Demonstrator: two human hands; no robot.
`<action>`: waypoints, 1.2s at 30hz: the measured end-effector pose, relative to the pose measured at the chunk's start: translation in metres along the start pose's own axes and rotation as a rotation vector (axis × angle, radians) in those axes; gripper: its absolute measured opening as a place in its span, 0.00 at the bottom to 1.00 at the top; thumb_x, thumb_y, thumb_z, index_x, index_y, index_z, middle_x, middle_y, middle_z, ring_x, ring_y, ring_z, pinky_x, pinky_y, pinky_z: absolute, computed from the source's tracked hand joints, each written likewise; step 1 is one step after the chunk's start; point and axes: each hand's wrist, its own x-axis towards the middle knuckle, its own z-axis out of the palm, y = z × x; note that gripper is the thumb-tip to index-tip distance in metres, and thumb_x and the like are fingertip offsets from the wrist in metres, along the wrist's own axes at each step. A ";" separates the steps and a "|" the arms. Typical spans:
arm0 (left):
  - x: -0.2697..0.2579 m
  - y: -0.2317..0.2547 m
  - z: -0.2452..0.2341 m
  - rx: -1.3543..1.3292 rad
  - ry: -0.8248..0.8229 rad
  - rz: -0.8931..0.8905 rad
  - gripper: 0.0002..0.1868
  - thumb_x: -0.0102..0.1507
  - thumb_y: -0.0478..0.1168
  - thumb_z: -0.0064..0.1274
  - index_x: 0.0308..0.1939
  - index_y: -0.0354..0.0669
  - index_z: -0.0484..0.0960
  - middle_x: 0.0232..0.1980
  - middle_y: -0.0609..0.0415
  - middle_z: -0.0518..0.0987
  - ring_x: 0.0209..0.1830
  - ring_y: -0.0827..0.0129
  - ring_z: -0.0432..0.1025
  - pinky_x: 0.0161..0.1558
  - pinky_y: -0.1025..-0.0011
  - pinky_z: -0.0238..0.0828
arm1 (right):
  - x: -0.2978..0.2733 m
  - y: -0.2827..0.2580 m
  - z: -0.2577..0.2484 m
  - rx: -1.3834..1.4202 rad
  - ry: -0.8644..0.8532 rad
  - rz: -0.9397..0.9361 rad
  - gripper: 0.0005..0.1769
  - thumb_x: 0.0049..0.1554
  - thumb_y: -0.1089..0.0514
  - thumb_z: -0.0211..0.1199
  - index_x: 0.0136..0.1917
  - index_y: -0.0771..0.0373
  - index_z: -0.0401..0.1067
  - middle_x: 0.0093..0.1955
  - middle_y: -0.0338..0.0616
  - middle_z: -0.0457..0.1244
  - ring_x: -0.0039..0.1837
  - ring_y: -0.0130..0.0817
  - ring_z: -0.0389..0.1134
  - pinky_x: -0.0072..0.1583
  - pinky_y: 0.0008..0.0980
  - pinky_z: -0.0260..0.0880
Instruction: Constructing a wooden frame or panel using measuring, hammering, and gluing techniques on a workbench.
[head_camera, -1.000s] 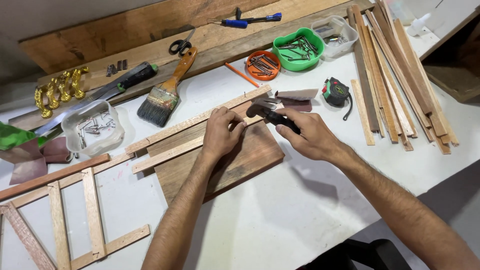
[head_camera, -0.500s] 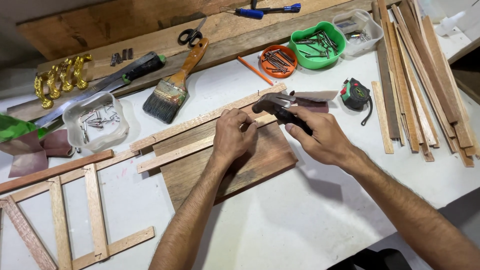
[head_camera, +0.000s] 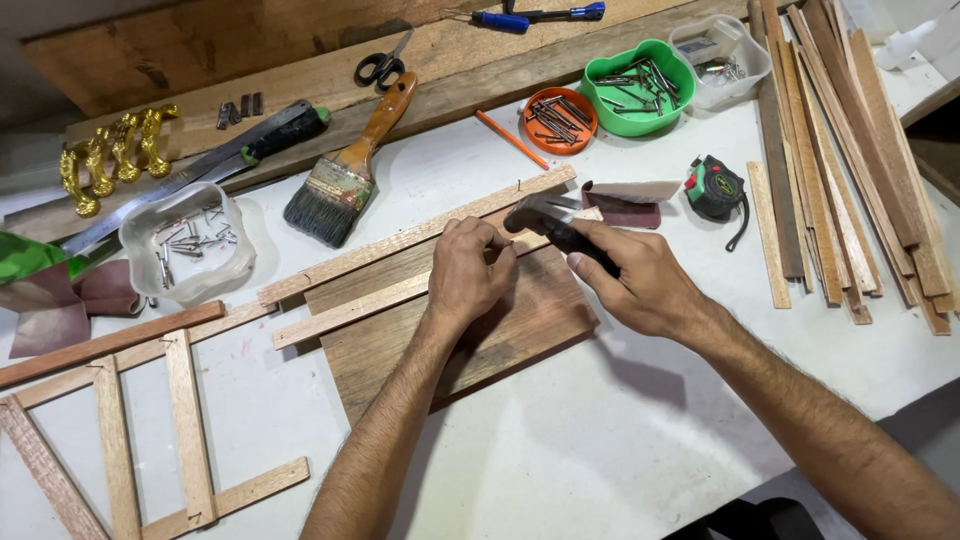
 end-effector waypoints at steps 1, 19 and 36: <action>0.001 -0.005 0.004 0.000 0.001 0.002 0.12 0.62 0.42 0.63 0.28 0.40 0.83 0.33 0.52 0.76 0.38 0.66 0.69 0.42 0.63 0.70 | 0.000 -0.002 -0.002 -0.001 0.001 -0.001 0.23 0.62 0.55 0.58 0.67 0.68 0.69 0.42 0.50 0.71 0.38 0.34 0.73 0.40 0.35 0.74; -0.001 0.004 -0.005 -0.017 0.036 0.035 0.05 0.59 0.36 0.61 0.29 0.38 0.84 0.34 0.51 0.78 0.39 0.65 0.71 0.43 0.61 0.72 | 0.002 -0.005 -0.001 0.003 -0.098 0.141 0.20 0.62 0.54 0.55 0.64 0.64 0.73 0.33 0.46 0.69 0.35 0.33 0.71 0.39 0.36 0.72; -0.001 0.010 -0.013 0.058 -0.054 0.045 0.12 0.52 0.37 0.61 0.36 0.40 0.75 0.35 0.51 0.72 0.39 0.63 0.64 0.41 0.61 0.67 | -0.035 0.059 -0.022 -0.254 -0.050 0.242 0.20 0.51 0.55 0.63 0.56 0.63 0.73 0.37 0.47 0.69 0.36 0.36 0.72 0.39 0.38 0.76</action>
